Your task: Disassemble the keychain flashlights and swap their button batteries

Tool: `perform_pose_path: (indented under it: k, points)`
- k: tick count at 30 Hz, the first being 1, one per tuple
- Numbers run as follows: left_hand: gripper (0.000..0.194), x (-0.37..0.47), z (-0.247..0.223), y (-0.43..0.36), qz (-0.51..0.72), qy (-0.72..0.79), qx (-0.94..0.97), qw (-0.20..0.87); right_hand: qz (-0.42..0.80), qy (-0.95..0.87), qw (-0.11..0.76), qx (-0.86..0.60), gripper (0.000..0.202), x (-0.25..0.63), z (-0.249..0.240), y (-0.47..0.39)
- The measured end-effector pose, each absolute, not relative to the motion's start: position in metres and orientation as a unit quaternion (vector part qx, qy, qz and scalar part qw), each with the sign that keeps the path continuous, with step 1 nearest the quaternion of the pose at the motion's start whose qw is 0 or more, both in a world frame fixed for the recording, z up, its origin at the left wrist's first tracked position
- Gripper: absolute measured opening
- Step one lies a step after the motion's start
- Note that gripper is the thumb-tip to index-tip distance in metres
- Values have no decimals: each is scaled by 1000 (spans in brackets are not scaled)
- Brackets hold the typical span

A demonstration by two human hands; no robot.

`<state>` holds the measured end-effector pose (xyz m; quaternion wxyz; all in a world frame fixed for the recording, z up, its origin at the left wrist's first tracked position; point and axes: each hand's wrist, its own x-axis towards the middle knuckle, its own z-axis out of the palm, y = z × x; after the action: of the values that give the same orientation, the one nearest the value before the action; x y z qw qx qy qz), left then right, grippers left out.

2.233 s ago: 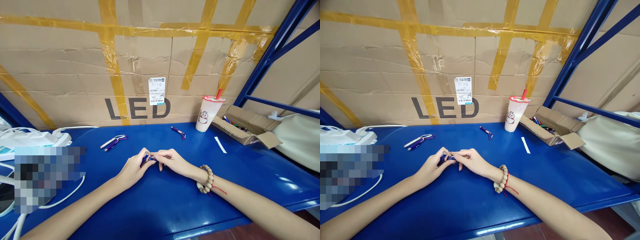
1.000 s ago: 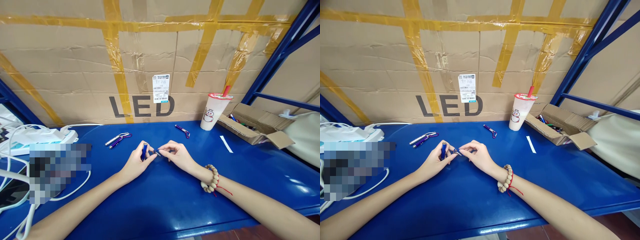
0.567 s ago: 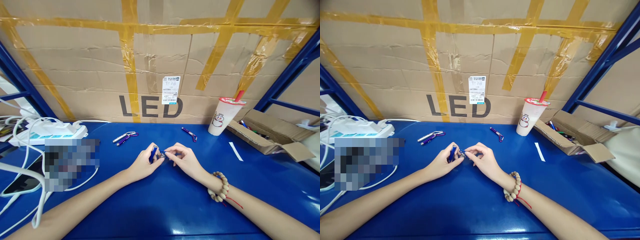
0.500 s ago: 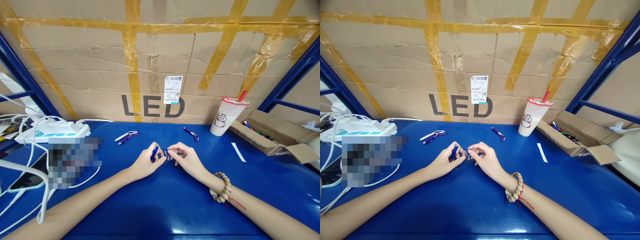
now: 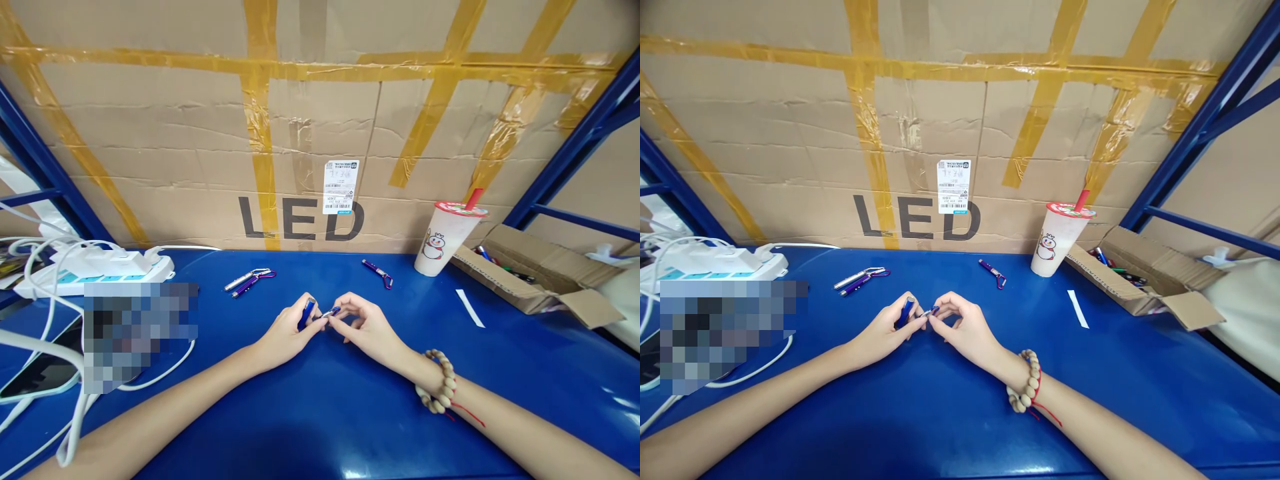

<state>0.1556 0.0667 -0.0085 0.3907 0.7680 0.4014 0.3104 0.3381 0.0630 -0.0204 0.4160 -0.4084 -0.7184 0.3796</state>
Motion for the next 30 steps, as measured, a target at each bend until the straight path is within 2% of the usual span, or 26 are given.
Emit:
perform_pose_path:
  k: [3, 6, 13, 23, 30]
  points:
    - [24, 156, -7, 66, 312, 403, 777, 370, 339, -734, 414, -419, 14, 339, -19, 64]
    - [23, 156, -6, 66, 317, 399, 762, 400, 314, -753, 396, -421, 10, 340, -18, 64]
    - [23, 156, -6, 67, 336, 395, 750, 412, 365, -754, 361, -409, 7, 340, -14, 60]
    - [19, 156, -7, 65, 350, 396, 772, 352, 278, -792, 364, -404, 23, 341, -19, 61]
    - [13, 152, -10, 64, 355, 406, 776, 328, 246, -794, 386, -401, 25, 340, -19, 63]
